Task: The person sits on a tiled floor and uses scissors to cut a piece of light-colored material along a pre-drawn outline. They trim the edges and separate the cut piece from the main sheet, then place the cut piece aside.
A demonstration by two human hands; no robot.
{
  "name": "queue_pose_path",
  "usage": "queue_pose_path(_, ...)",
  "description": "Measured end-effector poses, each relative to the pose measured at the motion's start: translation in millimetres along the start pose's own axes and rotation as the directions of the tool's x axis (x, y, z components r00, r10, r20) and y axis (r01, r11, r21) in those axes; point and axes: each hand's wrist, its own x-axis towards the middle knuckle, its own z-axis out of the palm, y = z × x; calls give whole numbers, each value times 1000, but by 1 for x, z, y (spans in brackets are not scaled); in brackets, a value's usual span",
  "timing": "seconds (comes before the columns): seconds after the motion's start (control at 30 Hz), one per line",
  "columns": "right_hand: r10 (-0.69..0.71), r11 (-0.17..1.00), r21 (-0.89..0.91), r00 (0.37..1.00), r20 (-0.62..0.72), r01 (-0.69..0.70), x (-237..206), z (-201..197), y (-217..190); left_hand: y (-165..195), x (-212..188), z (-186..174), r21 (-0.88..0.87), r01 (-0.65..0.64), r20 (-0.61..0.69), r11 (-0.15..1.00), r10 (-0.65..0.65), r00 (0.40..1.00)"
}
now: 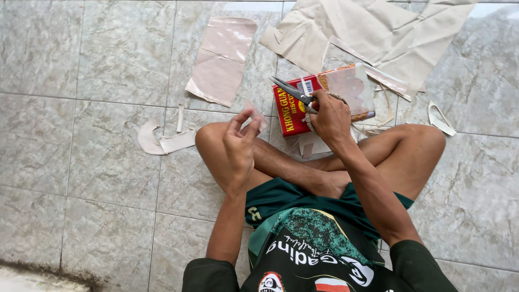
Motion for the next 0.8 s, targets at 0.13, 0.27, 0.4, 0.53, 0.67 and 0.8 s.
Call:
queue_pose_path(0.13, -3, 993, 120, 998, 63, -5, -7, 4, -2, 11, 9, 4, 292, -67, 1, 954, 70, 998)
queue_pose_path(0.27, -37, 945, 325, 970, 239, -44, -18, -14, -16, 28, 21, 16, 317, -121, 54, 941, 109, 993)
queue_pose_path(0.4, 93, 813, 504, 920, 380, -290, -42, -36, -34, 43, 17, 33, 362, -218, 133, 907, 181, 974)
queue_pose_path(0.53, 130, 636, 649, 887, 443, -418, -68, -46, -38, 54, 9, 47, 379, -234, 186, 895, 174, 967)
queue_pose_path(0.67, 54, 676, 667, 923, 380, -314, -85, -45, -34, 56, 2, 58, 289, -211, 269, 934, 132, 954)
queue_pose_path(0.8, 39, 686, 672, 937, 348, -278, -90, -44, -34, 55, -4, 68, 283, -208, 285, 936, 125, 950)
